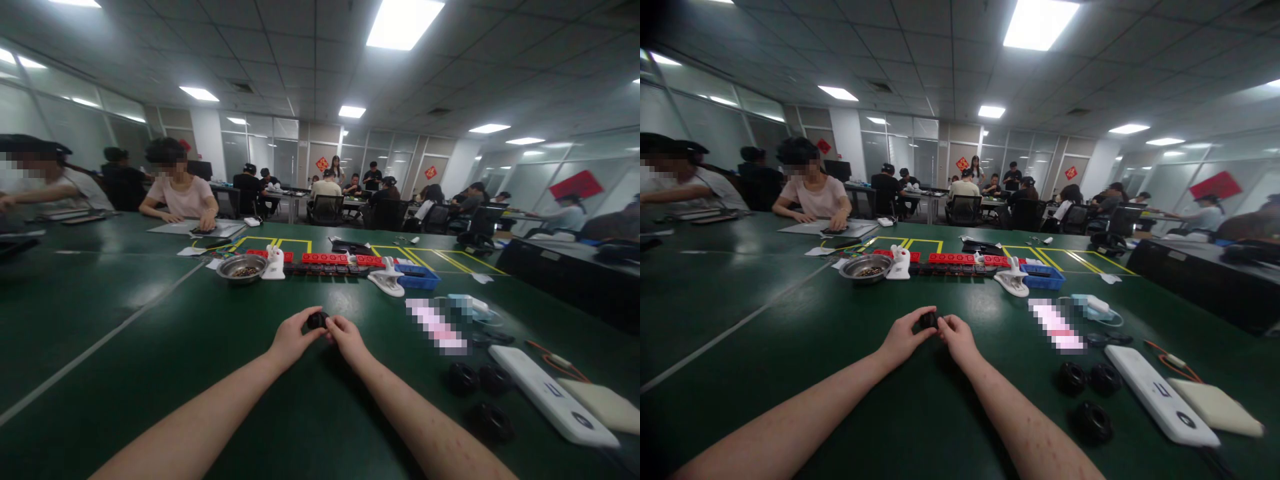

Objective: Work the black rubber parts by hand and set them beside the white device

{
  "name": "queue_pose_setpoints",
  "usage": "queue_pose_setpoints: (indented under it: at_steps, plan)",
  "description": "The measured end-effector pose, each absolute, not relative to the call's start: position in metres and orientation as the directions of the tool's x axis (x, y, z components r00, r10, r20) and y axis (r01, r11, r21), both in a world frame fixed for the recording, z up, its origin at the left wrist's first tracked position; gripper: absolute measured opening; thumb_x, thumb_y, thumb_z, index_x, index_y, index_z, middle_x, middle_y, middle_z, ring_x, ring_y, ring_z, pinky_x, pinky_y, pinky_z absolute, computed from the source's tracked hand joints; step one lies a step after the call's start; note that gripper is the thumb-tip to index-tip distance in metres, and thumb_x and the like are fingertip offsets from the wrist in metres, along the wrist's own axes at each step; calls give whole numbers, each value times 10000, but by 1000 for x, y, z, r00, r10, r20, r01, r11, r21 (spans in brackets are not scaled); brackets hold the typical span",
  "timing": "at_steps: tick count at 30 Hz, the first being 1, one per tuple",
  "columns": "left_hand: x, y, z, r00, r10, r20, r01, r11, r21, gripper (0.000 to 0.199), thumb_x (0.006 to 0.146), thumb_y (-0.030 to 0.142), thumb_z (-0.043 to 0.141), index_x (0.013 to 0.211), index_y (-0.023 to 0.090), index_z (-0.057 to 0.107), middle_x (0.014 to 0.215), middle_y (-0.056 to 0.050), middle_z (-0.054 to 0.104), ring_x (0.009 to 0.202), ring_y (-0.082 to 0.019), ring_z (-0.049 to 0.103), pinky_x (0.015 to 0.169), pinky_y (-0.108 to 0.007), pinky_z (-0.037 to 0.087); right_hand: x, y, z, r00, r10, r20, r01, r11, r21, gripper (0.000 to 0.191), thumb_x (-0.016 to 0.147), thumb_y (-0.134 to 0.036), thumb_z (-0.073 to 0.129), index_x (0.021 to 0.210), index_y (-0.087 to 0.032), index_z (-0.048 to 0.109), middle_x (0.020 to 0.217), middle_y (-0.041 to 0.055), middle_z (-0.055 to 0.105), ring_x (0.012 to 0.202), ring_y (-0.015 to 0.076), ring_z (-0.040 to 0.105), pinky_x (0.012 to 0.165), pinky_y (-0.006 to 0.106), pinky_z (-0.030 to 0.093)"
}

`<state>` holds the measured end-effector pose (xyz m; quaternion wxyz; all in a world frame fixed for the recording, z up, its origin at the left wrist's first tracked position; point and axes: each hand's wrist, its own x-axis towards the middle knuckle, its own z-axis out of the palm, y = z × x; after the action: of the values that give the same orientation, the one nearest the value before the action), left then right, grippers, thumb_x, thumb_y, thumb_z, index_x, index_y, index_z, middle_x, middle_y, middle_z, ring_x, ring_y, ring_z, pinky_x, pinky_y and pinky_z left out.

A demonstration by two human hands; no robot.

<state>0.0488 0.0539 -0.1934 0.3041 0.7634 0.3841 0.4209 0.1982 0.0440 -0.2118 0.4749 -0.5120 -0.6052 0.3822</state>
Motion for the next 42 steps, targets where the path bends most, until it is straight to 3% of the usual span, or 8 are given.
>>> queue_pose_setpoints:
  at_steps: [7, 14, 19, 22, 27, 31, 36, 42]
  plan:
    - [50, 72, -200, 412, 909, 55, -116, -7, 993, 428, 716, 421, 524, 998, 98, 528, 983, -111, 598, 895, -187, 565, 796, -306, 433, 199, 25, -197, -76, 862, 502, 698, 406, -590, 383, 741, -308, 513, 1095, -170, 465, 856, 42, 563, 740, 154, 499, 709, 277, 358]
    - [36, 64, -188, 400, 809, 431, 282, -556, 782, 344, 666, 257, 603, 999, 189, 547, 1002, -45, 580, 954, -181, 513, 870, -321, 382, 202, 35, -206, 66, 979, 194, 531, 130, -837, 604, 859, -505, 130, 664, -146, 575, 510, 11, 525, 540, 123, 512, 549, 215, 345]
    - [38, 54, -185, 556, 643, 526, 338, -754, 563, 346, 674, 232, 596, 1016, 217, 544, 990, -30, 581, 930, -165, 515, 863, -314, 383, 203, 40, -210, 2, 978, 208, 543, 173, -822, 566, 836, -495, 258, 481, -136, 512, 469, 12, 501, 498, 113, 478, 536, 216, 325]
    - [39, 55, -187, 536, 659, 529, 339, -741, 580, 381, 680, 252, 591, 1055, 233, 525, 1037, -25, 570, 974, -170, 499, 892, -322, 360, 202, 42, -211, -47, 967, 251, 471, 243, -848, 462, 832, -423, 304, 558, -126, 527, 525, 14, 515, 532, 116, 479, 547, 216, 345]
    - [41, 68, -195, 417, 894, 166, 167, -254, 953, 411, 743, 437, 468, 1008, 131, 541, 993, -98, 585, 880, -198, 550, 781, -328, 419, 200, 36, -205, -114, 880, 461, 540, 444, -715, 271, 736, -257, 506, 980, -141, 524, 825, 36, 566, 757, 148, 501, 703, 254, 377]
    - [42, 77, -197, 475, 874, -106, 17, 111, 994, 411, 742, 437, 459, 958, 95, 532, 904, -112, 598, 714, -163, 574, 603, -263, 434, 198, 27, -199, -179, 817, 548, 713, 492, -501, 388, 703, -277, 579, 1067, -177, 493, 902, 50, 557, 844, 182, 490, 777, 308, 345]
    - [39, 69, -192, 302, 924, 234, 262, -316, 912, 346, 698, 374, 539, 968, 158, 550, 920, -65, 592, 789, -174, 553, 631, -262, 426, 200, 32, -203, 29, 918, 395, 712, 258, -653, 353, 837, -419, 342, 843, -163, 585, 752, 38, 585, 725, 160, 522, 673, 266, 359]
    - [38, 51, -183, 554, 678, 483, 434, -731, 527, 339, 691, 323, 573, 1014, 220, 548, 926, -28, 587, 862, -170, 518, 781, -292, 398, 207, 48, -212, -52, 979, 196, 417, 200, -887, 585, 813, -549, 241, 527, -129, 532, 498, 28, 531, 529, 128, 509, 562, 233, 366]
